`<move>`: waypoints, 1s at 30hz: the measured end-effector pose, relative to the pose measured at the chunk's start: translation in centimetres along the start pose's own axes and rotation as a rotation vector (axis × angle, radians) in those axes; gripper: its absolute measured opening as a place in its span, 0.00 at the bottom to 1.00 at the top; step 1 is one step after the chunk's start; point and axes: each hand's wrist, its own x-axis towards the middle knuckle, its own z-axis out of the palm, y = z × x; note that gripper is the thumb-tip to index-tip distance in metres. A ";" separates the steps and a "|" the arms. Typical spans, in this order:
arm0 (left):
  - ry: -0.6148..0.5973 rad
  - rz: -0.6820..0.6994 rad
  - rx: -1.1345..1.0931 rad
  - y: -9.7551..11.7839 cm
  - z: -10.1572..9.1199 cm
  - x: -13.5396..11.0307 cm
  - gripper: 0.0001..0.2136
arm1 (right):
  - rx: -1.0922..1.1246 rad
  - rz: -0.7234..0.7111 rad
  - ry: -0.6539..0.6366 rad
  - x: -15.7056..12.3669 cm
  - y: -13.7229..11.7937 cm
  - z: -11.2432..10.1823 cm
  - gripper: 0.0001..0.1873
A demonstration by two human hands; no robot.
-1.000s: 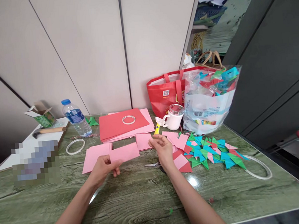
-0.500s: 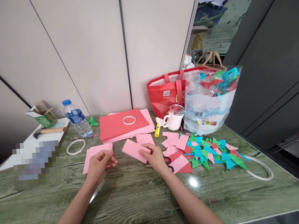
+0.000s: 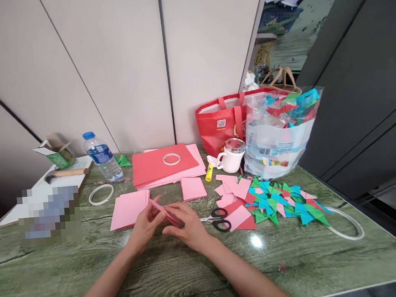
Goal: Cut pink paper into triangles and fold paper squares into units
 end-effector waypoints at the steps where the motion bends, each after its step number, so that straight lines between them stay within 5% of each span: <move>1: -0.009 -0.004 -0.007 0.1 -0.1 0.0 0.34 | 0.021 0.014 -0.008 0.0 0.1 -0.1 0.23; 11: -0.186 -0.023 0.003 0.8 -0.4 0.0 0.28 | 0.283 0.253 0.037 0.2 0.1 -0.5 0.19; 30: -0.219 -0.048 0.052 0.7 -0.6 0.0 0.30 | 0.324 0.316 -0.029 0.1 -0.9 -0.4 0.19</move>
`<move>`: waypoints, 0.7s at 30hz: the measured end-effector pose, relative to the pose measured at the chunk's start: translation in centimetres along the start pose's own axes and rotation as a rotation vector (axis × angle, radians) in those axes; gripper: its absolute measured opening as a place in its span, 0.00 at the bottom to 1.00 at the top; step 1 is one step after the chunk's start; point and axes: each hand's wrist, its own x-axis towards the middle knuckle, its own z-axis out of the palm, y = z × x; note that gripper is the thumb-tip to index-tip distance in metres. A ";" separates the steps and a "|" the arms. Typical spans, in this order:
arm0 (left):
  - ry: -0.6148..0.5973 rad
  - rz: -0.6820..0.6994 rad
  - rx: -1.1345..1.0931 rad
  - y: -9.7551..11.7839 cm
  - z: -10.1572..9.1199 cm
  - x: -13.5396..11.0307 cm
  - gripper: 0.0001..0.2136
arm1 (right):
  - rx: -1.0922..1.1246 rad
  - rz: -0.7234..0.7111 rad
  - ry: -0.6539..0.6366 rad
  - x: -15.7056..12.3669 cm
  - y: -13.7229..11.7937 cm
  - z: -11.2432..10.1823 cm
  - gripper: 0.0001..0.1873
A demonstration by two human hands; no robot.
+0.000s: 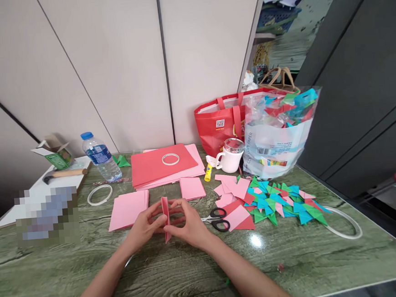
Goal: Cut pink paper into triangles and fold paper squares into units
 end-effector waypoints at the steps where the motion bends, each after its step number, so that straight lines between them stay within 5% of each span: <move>1: -0.001 -0.003 0.006 0.1 0.0 0.0 0.29 | 0.007 0.001 -0.003 0.0 0.0 0.0 0.18; 8: -0.054 -0.025 -0.054 0.6 -0.6 -0.5 0.20 | 0.006 0.018 0.037 0.4 0.8 -0.7 0.16; 12: 0.032 -0.103 -0.146 0.5 -1.1 -0.4 0.16 | -0.165 -0.065 0.040 0.8 1.1 -1.8 0.21; 21: 0.063 -0.123 -0.238 0.7 -1.6 -0.3 0.17 | -0.123 -0.104 -0.201 1.1 0.6 -4.0 0.28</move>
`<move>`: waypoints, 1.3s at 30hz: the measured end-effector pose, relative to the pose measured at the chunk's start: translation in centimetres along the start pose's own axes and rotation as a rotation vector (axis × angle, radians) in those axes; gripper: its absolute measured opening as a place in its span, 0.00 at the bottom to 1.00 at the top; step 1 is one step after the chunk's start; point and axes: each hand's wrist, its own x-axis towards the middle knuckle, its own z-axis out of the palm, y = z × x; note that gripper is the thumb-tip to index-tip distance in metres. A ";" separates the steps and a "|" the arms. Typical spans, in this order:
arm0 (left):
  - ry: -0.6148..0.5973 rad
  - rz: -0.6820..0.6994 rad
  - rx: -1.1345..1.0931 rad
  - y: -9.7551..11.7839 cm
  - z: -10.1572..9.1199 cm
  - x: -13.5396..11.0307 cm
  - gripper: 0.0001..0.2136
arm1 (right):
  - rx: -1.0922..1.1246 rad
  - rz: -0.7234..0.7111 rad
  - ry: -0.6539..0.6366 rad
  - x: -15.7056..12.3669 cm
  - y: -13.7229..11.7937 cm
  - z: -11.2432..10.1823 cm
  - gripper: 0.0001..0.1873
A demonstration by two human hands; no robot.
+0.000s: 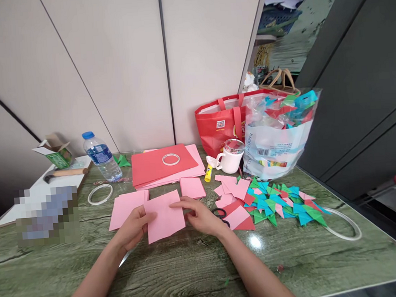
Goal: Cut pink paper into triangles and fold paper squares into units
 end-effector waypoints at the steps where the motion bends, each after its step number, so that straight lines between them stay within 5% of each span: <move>1: -0.004 0.001 -0.007 0.0 0.0 0.0 0.17 | 0.007 -0.013 -0.017 0.0 -0.2 0.1 0.25; 9: -0.098 -0.002 -0.017 -0.4 0.2 0.0 0.22 | 0.142 0.004 0.240 0.5 0.2 1.6 0.05; 13: -0.218 0.152 -0.107 0.0 1.1 -0.5 0.36 | 0.048 0.068 0.424 0.5 0.6 2.0 0.09; 17: -0.145 0.287 0.024 0.0 1.8 -0.5 0.44 | -0.044 0.125 0.535 0.4 0.6 2.4 0.11; 21: -0.006 0.239 0.190 -0.9 1.4 0.1 0.18 | -0.031 0.123 0.501 0.4 0.6 2.6 0.12; 23: 0.059 0.246 0.199 -1.4 1.0 0.4 0.13 | 0.032 0.138 0.484 0.4 0.6 2.6 0.12; 30: 0.267 0.340 0.220 -1.9 0.9 0.7 0.13 | 0.152 0.214 0.506 0.4 0.9 3.0 0.14; 35: 0.165 0.346 0.158 -1.7 1.0 0.5 0.27 | 0.306 0.171 0.462 0.4 0.8 3.1 0.26; 39: 0.139 0.304 0.210 -1.5 1.1 0.4 0.26 | 0.212 0.130 0.405 0.4 0.5 2.6 0.23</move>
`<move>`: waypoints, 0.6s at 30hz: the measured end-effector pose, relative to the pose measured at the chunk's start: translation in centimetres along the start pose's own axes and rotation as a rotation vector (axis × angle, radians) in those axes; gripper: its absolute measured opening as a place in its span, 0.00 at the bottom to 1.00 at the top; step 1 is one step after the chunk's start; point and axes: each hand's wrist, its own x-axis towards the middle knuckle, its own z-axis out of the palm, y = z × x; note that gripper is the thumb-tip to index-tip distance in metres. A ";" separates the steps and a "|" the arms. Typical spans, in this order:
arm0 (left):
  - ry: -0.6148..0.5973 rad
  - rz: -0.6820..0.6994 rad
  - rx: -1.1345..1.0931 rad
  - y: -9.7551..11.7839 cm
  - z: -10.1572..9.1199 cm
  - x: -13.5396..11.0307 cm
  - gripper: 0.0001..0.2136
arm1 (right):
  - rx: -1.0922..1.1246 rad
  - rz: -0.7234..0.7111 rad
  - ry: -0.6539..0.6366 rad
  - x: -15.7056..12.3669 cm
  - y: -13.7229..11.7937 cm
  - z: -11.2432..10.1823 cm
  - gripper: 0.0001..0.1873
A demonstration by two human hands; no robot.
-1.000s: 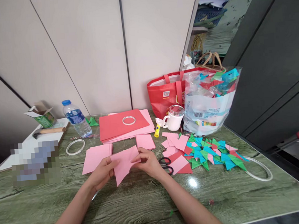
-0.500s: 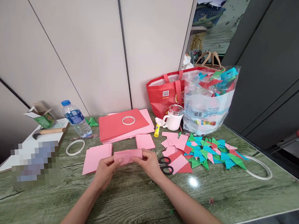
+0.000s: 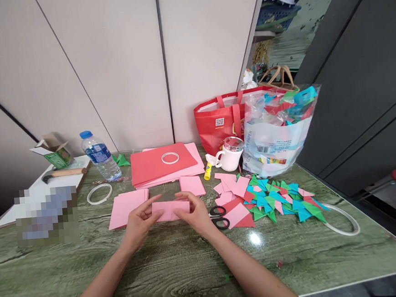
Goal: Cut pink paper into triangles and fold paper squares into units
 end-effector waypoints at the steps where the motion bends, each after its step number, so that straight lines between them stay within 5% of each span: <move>1: -0.010 -0.012 0.006 0.0 0.0 0.0 0.25 | -0.027 -0.008 0.007 0.0 0.0 -0.1 0.20; 6: -0.038 -0.056 -0.034 0.2 0.4 -0.1 0.22 | -0.095 0.025 0.109 0.0 0.4 -0.2 0.13; 18: -0.021 -0.008 -0.040 0.1 0.4 -0.2 0.17 | -0.087 0.039 0.138 -0.2 0.5 -0.1 0.13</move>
